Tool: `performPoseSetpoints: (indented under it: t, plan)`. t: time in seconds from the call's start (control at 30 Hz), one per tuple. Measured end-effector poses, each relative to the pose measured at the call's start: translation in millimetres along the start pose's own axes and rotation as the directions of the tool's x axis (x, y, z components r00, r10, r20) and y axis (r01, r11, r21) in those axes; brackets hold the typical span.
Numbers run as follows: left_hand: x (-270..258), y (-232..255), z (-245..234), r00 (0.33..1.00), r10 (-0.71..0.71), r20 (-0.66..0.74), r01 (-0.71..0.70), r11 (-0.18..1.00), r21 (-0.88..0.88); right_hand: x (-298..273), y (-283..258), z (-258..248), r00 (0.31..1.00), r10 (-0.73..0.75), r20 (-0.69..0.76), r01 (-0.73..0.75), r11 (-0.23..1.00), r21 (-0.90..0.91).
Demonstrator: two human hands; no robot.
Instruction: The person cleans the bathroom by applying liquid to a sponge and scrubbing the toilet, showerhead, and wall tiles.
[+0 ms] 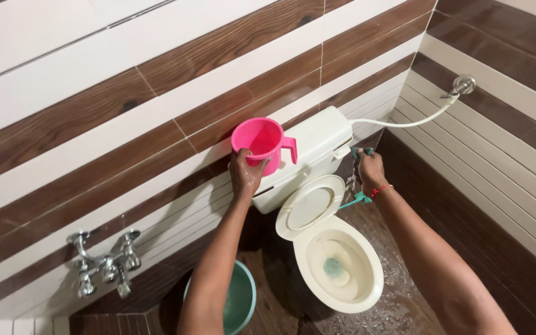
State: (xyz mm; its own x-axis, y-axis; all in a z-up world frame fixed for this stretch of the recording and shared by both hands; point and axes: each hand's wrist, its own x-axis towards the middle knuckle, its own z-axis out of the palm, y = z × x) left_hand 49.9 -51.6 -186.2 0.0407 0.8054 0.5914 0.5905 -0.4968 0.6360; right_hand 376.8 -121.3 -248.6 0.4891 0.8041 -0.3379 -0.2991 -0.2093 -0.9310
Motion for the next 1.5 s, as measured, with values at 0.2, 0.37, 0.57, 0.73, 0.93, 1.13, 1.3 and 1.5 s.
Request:
performPoseSetpoints:
  t: [0.2,0.37,0.57,0.73,0.93,1.13,1.3,1.5]
  plan:
    - [6,-25,33,0.999,0.031,0.009,-0.03,0.996,-0.08,-22,-41,18,0.978,-0.178,-0.108,0.139,0.944,-0.3]
    - [5,-22,48,0.988,-0.078,0.133,0.091,0.991,-0.095,-11,-36,24,0.96,-0.276,-0.048,0.235,0.888,-0.396]
    - [8,16,29,0.99,-0.075,0.121,0.069,0.996,0.051,24,-33,19,0.959,-0.276,0.056,0.276,0.879,-0.389]
    - [22,34,7,0.995,0.103,-0.007,-0.1,0.982,0.158,32,-57,13,0.964,0.059,0.261,-0.115,0.972,0.206]
    - [41,62,-11,0.968,0.235,-0.088,-0.209,0.948,0.239,30,-86,-1,0.864,0.047,0.502,-0.259,0.895,0.363]
    - [77,90,-29,0.938,0.318,-0.14,-0.252,0.899,0.358,62,-69,-2,0.933,-0.052,0.357,-0.08,0.935,0.345]
    - [147,111,-55,0.862,0.429,-0.27,-0.246,0.82,0.517,94,-42,-5,0.942,-0.096,0.323,0.002,0.961,0.278]
    - [257,142,-93,0.753,0.528,-0.393,-0.152,0.721,0.676,88,-44,-9,0.965,-0.066,0.253,0.026,0.987,0.158]
